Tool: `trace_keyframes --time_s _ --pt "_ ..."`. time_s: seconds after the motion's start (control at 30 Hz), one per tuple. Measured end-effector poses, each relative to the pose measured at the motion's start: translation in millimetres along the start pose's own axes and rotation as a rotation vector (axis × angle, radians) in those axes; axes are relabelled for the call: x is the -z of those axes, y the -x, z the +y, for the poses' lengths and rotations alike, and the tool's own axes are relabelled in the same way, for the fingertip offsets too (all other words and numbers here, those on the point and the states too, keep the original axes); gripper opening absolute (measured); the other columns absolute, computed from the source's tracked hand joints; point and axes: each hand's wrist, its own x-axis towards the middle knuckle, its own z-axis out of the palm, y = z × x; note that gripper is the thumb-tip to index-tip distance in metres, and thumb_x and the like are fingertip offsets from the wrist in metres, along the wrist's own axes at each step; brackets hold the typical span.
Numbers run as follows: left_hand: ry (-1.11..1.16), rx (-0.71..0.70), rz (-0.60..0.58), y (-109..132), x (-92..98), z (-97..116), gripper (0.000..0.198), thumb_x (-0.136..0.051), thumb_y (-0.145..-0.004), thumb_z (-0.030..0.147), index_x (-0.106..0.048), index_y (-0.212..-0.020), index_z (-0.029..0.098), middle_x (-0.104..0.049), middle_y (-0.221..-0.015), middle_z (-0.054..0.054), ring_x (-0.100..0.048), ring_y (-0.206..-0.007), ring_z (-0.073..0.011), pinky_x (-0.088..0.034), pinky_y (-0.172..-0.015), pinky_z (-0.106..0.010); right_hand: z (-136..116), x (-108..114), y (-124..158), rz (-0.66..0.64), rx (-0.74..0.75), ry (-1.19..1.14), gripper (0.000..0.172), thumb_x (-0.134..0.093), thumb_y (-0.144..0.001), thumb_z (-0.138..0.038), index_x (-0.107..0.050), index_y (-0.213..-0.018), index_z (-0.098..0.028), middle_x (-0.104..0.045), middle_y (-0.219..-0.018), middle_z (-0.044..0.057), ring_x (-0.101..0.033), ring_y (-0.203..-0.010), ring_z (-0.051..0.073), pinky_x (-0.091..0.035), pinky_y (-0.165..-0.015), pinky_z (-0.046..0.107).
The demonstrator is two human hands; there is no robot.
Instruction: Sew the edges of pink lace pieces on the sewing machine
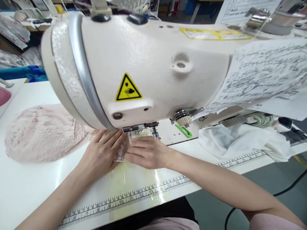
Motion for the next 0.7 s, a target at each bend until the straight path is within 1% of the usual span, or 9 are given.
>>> trace_keyframes --time_s 0.13,0.3,0.47,0.6,0.7 --pt "-0.034 0.008 0.019 -2 0.1 4 0.051 -0.038 -0.093 0.032 -0.052 -0.130 0.001 -0.061 -0.129 -0.018 -0.060 -0.113 -0.0322 -0.036 -0.104 -0.051 1 0 3 -0.013 -0.027 0.002 0.019 -0.057 -0.091 -0.014 -0.060 -0.074 -0.019 -0.065 -0.066 -0.008 -0.057 -0.066 0.006 -0.055 -0.074 0.021" --pt "-0.065 0.008 0.053 -4 2.8 8 0.051 -0.036 -0.096 0.035 -0.056 -0.127 0.000 -0.062 -0.127 -0.018 -0.062 -0.112 -0.0319 -0.037 -0.103 -0.052 5 1 7 -0.048 -0.028 0.027 0.015 -0.056 -0.088 -0.006 -0.061 -0.082 -0.018 -0.064 -0.068 -0.008 -0.059 -0.070 0.007 -0.055 -0.072 0.021" --pt "-0.069 0.036 0.042 -3 0.6 10 0.052 -0.036 -0.096 0.039 -0.055 -0.129 0.003 -0.060 -0.131 -0.018 -0.062 -0.113 -0.0311 -0.036 -0.104 -0.053 8 3 8 -0.107 -0.034 0.059 0.019 -0.051 -0.089 -0.003 -0.060 -0.086 -0.019 -0.065 -0.072 -0.007 -0.060 -0.076 0.008 -0.052 -0.069 0.021" --pt "-0.067 0.061 0.046 -4 0.6 12 0.051 -0.035 -0.097 0.037 -0.056 -0.129 0.004 -0.061 -0.130 -0.017 -0.062 -0.113 -0.0305 -0.037 -0.104 -0.053 11 5 7 -0.109 -0.038 0.074 0.017 -0.053 -0.089 -0.003 -0.059 -0.086 -0.019 -0.064 -0.073 -0.007 -0.059 -0.076 0.007 -0.050 -0.064 0.021" --pt "-0.068 0.069 0.046 -6 3.0 15 0.048 -0.037 -0.096 0.034 -0.057 -0.128 0.005 -0.062 -0.129 -0.016 -0.062 -0.112 -0.0298 -0.038 -0.103 -0.052 13 6 7 -0.107 -0.050 0.113 0.019 -0.052 -0.089 -0.003 -0.058 -0.085 -0.020 -0.063 -0.072 -0.008 -0.058 -0.074 0.007 -0.045 -0.059 0.021"
